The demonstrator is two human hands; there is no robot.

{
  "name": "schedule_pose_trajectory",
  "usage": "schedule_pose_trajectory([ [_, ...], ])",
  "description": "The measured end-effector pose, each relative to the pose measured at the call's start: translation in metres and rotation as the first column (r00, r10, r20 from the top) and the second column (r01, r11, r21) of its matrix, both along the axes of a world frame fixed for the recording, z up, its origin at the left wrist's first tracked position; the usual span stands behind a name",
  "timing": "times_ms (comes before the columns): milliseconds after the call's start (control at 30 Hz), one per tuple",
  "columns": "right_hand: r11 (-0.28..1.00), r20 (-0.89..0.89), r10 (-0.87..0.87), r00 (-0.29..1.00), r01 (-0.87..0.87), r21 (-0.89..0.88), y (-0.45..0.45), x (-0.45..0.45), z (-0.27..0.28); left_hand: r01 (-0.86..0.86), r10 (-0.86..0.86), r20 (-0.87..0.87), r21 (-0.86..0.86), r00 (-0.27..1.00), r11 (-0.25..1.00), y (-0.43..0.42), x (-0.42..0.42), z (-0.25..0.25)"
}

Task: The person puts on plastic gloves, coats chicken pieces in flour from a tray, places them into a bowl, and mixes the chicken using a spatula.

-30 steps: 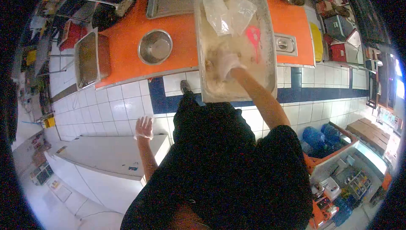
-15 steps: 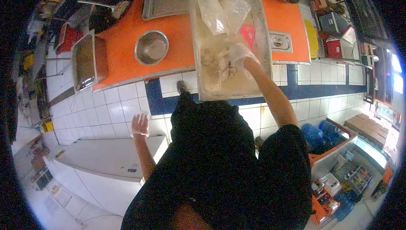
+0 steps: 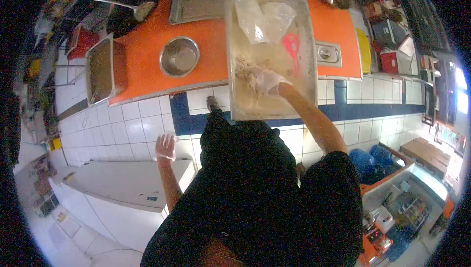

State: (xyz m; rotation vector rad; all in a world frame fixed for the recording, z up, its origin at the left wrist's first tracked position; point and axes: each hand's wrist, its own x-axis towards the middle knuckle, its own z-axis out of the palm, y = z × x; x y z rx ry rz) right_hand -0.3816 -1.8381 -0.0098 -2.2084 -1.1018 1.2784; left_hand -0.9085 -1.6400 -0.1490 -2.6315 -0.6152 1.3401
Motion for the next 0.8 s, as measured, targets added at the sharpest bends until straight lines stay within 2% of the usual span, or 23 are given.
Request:
schedule_pose_trajectory([
  [33, 1.000, -0.002, 0.013, 1.000, -0.013, 0.006, 0.009, 0.004, 0.007, -0.196, 0.209, 0.109, -0.122, 0.972, 0.973, 0.005, -0.021, -0.024],
  [67, 0.986, 0.101, 0.159, 0.982, -0.153, -0.064, 0.015, 0.008, 0.010, -0.359, 0.414, 0.195, -0.263, 0.889, 0.895, 0.009, -0.042, -0.047],
  [100, 0.950, 0.191, 0.301, 0.934, -0.276, -0.147, 0.019, 0.012, 0.008, -0.314, 0.359, 0.177, -0.237, 0.916, 0.919, 0.006, -0.038, -0.031],
  [133, 0.951, 0.187, 0.297, 0.936, -0.273, -0.145, 0.024, 0.024, -0.017, -0.286, 0.326, 0.171, -0.221, 0.930, 0.932, 0.004, -0.032, -0.025],
  [167, 0.922, 0.306, 0.377, 0.874, -0.321, -0.217, 0.031, 0.039, -0.060, -0.258, 0.293, 0.164, -0.205, 0.942, 0.944, 0.002, -0.026, -0.020],
  [200, 0.907, 0.360, 0.411, 0.838, -0.337, -0.251, 0.033, 0.036, -0.086, -0.362, 0.455, 0.224, -0.356, 0.862, 0.862, -0.001, -0.024, -0.017],
  [233, 0.892, 0.410, 0.444, 0.796, -0.351, -0.286, 0.036, 0.034, -0.110, -0.432, 0.606, 0.251, -0.504, 0.755, 0.747, -0.002, -0.024, -0.014],
  [267, 0.935, 0.538, 0.353, 0.765, -0.269, -0.231, 0.043, 0.020, -0.123, -0.466, 0.741, 0.246, -0.643, 0.625, 0.607, -0.003, -0.024, -0.012],
  [300, 0.951, 0.593, 0.308, 0.744, -0.233, -0.201, 0.039, 0.009, -0.119, -0.467, 0.856, 0.205, -0.766, 0.474, 0.442, -0.008, -0.026, -0.012],
  [333, 0.966, 0.643, 0.259, 0.721, -0.198, -0.168, 0.036, -0.002, -0.114, -0.453, 0.903, 0.173, -0.819, 0.392, 0.353, -0.013, -0.026, -0.018],
  [367, 0.966, 0.675, 0.138, 0.724, -0.249, 0.069, 0.026, -0.011, -0.084, -0.428, 0.941, 0.133, -0.865, 0.310, 0.263, -0.018, -0.026, -0.024],
  [400, 0.941, 0.679, 0.075, 0.730, -0.277, 0.194, 0.026, -0.012, -0.079, -0.333, 0.997, -0.021, -0.942, -0.078, -0.046, -0.021, -0.022, -0.047],
  [433, 0.899, 0.678, 0.019, 0.734, -0.309, 0.309, 0.026, -0.013, -0.075, -0.232, 0.955, -0.153, -0.949, -0.253, -0.214, -0.022, -0.001, -0.038],
  [467, 0.911, 0.684, 0.021, 0.730, -0.296, 0.287, 0.032, -0.006, -0.094, -0.148, 0.886, -0.272, -0.926, -0.376, -0.347, -0.021, 0.031, -0.017],
  [533, 0.924, 0.684, 0.028, 0.729, -0.279, 0.260, 0.033, 0.019, -0.152, -0.049, 0.797, -0.411, -0.876, -0.442, -0.479, -0.020, 0.095, 0.031],
  [567, 0.907, 0.634, 0.183, 0.751, -0.377, 0.185, 0.033, 0.048, -0.189, -0.033, 0.778, -0.452, -0.856, -0.436, -0.516, -0.020, 0.127, 0.047],
  [633, 0.872, 0.575, 0.340, 0.744, -0.479, 0.104, 0.029, 0.068, -0.189, -0.050, 0.774, -0.493, -0.831, -0.397, -0.554, -0.021, 0.183, 0.065],
  [667, 0.813, 0.435, 0.351, 0.829, -0.501, 0.297, 0.030, 0.070, -0.156, -0.071, 0.774, -0.504, -0.819, -0.383, -0.569, -0.021, 0.211, 0.072],
  [700, 0.776, 0.360, 0.369, 0.857, -0.498, 0.387, 0.030, 0.065, -0.118, -0.060, 0.766, -0.515, -0.814, -0.385, -0.578, -0.024, 0.232, 0.072],
  [733, 0.736, 0.282, 0.398, 0.873, -0.487, 0.470, 0.030, 0.060, -0.077, -0.080, 0.817, -0.526, -0.827, -0.235, -0.556, -0.027, 0.249, 0.069],
  [767, 0.949, -0.068, 0.194, 0.979, -0.170, 0.266, 0.027, 0.046, -0.034, -0.095, 0.848, -0.523, -0.843, -0.080, -0.529, -0.032, 0.264, 0.069],
  [800, 0.991, -0.333, -0.129, 0.934, 0.115, -0.061, 0.024, 0.036, -0.012, -0.088, 0.845, -0.528, -0.841, -0.084, -0.534, -0.040, 0.280, 0.074],
])
